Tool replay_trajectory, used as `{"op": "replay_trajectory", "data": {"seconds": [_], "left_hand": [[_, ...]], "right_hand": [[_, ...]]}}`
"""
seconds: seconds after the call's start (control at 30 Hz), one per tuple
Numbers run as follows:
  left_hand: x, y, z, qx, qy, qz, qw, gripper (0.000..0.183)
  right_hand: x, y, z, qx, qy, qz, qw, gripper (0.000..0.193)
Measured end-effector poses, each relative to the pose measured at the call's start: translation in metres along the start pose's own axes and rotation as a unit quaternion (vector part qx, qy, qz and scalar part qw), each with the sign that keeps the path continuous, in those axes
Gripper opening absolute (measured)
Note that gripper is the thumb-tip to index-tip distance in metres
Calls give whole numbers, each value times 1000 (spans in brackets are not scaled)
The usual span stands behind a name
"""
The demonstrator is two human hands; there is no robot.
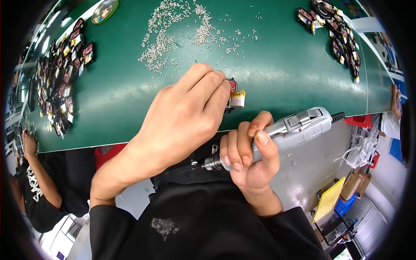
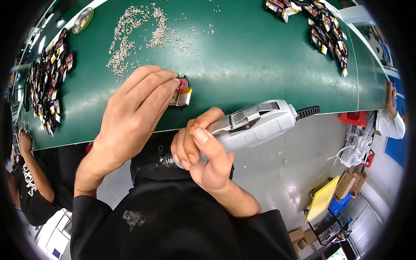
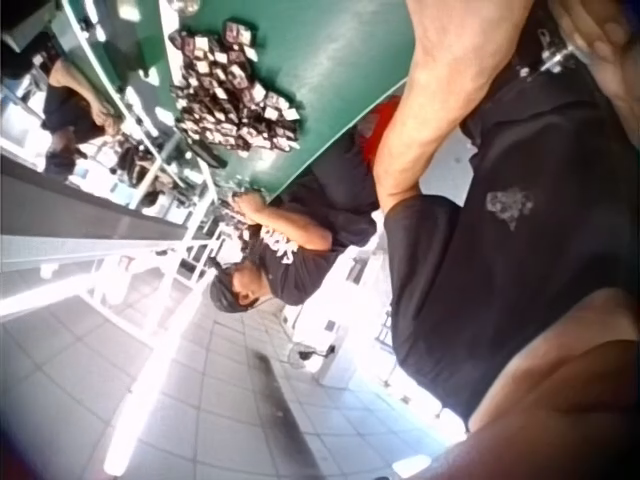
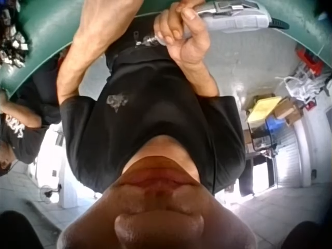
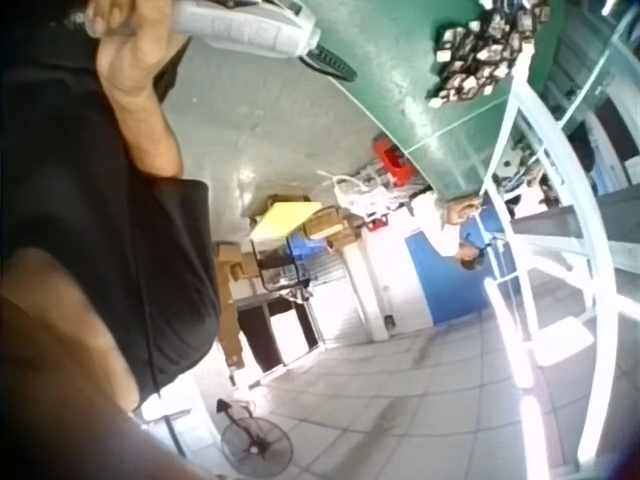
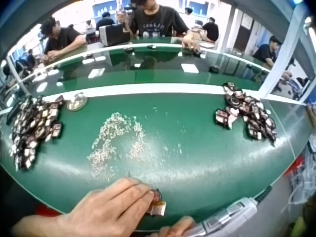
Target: Assembling small electronic device housings (smartwatches) using an electric screwdriver on a factory production line.
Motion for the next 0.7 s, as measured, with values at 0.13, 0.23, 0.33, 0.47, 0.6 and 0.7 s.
{"op": "replay_trajectory", "data": {"seconds": [0.13, 0.23, 0.33, 0.47, 0.6, 0.7], "left_hand": [[1, -3, 2, -11, -50, -10, 999, 34], [8, -4, 6, 6, -88, -21, 996, 35], [18, -10, 10, 7, -90, -32, 995, 35], [24, -13, 15, 0, -103, -68, 992, 36], [23, -7, 16, -45, -85, -41, 994, 38], [20, -8, 20, -39, -82, -28, 995, 43]], "right_hand": [[4, -3, 0, 28, 6, 20, 999, 7], [5, -4, 3, 53, 14, 47, 997, 7], [4, -1, 3, 79, 2, 55, 995, 9], [-1, 3, 3, 37, 3, 63, 997, 10], [-40, -8, -4, -70, 5, 41, 997, 15], [-77, -27, -24, -124, 109, 59, 984, 23]]}}
Point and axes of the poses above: each hand's wrist, its own z-axis away from the middle knuckle, its own y-axis out of the back of the hand, x = y × z, the point moved 3 cm from there along -z, towards the middle knuckle, and after that the axes turned 8 degrees about x, right-handed, at the moved point
